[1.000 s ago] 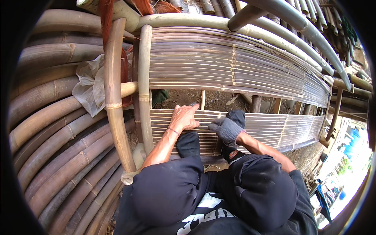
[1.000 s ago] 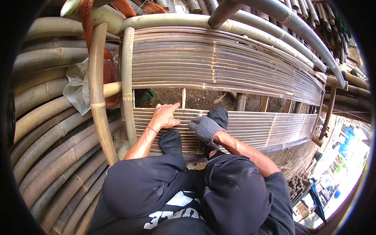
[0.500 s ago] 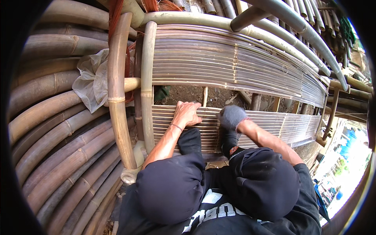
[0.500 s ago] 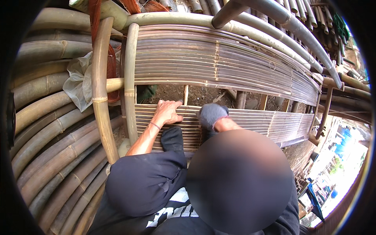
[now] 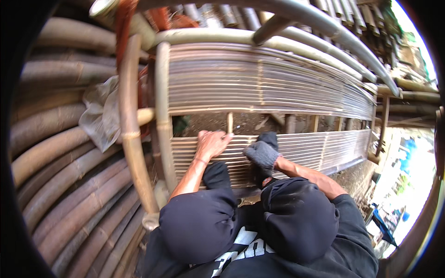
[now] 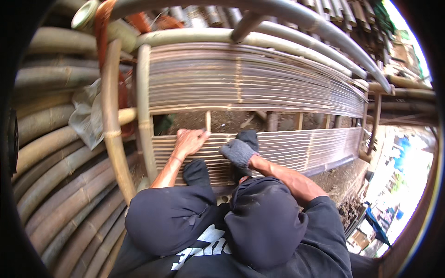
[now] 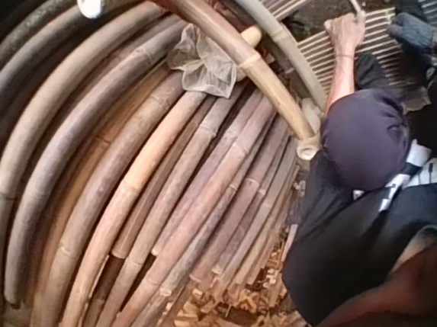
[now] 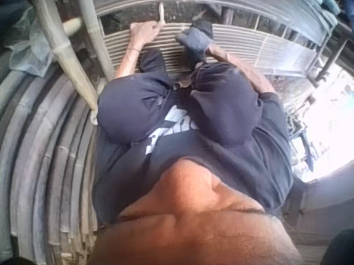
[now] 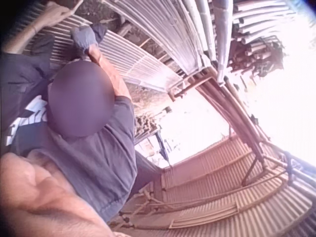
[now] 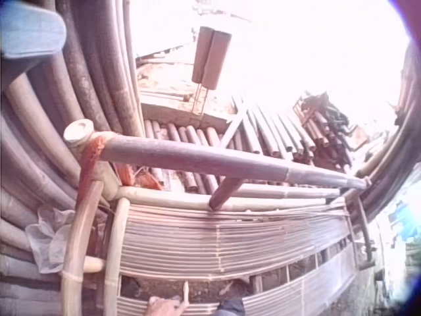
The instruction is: The person sits cross-legged and weaves thin bamboo strips into a large circular bamboo frame. They repeatedly insert strips through the frame's ribs and use a small wooden mallet to tap them into place, working methodically around the structure.
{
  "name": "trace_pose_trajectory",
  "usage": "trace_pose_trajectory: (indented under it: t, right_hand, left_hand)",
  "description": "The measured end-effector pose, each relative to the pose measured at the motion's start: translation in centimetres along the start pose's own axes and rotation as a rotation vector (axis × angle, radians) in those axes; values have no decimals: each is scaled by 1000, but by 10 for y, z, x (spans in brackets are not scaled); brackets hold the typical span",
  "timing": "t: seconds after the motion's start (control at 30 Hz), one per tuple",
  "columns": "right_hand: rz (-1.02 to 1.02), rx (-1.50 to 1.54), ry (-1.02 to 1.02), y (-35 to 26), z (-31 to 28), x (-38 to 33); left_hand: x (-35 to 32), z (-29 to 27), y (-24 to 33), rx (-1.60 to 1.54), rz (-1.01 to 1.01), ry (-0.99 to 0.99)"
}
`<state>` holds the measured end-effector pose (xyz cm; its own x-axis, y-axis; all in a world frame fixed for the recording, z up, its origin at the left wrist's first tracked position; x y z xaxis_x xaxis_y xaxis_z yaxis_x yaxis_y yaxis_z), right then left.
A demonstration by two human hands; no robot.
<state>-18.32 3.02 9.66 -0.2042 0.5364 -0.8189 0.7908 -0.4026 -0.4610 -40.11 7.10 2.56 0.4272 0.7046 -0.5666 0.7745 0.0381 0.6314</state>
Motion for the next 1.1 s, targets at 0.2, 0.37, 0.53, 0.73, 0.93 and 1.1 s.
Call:
trace_pose_trajectory:
  t: [0.2, 0.37, 0.53, 0.73, 0.93, 1.1]
  right_hand:
    - [-34, 673, 368, 60, -43, -73]
    - [253, 1441, 771, 264, -27, -266]
    - [1272, -233, -46, 384, 109, -386]
    - [946, -13, 949, 355, 45, -301]
    - [136, -171, 1247, 336, -77, -169]
    - [104, -313, 935, 336, -112, -125]
  left_hand:
    - [0, 7, 6, 104, 3, 88]
    - [1, 5, 6, 125, 8, 80]
    - [6, 7, 2, 122, -40, 20]
    - [27, -24, 5, 158, -57, -164]
    - [61, -126, 110, 413, 116, -231]
    - [93, -130, 271, 565, 277, -81]
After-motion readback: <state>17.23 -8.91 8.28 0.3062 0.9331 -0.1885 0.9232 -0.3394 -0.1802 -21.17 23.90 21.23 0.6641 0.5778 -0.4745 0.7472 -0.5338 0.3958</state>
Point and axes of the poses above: each hand's wrist, its own x-axis towards the middle knuckle, its own z-axis out of the palm, y = z × x, the point moved 1 cm from there along x, towards the middle knuckle, and after that the axes turned 2 degrees about -x, right-handed, at the moved point
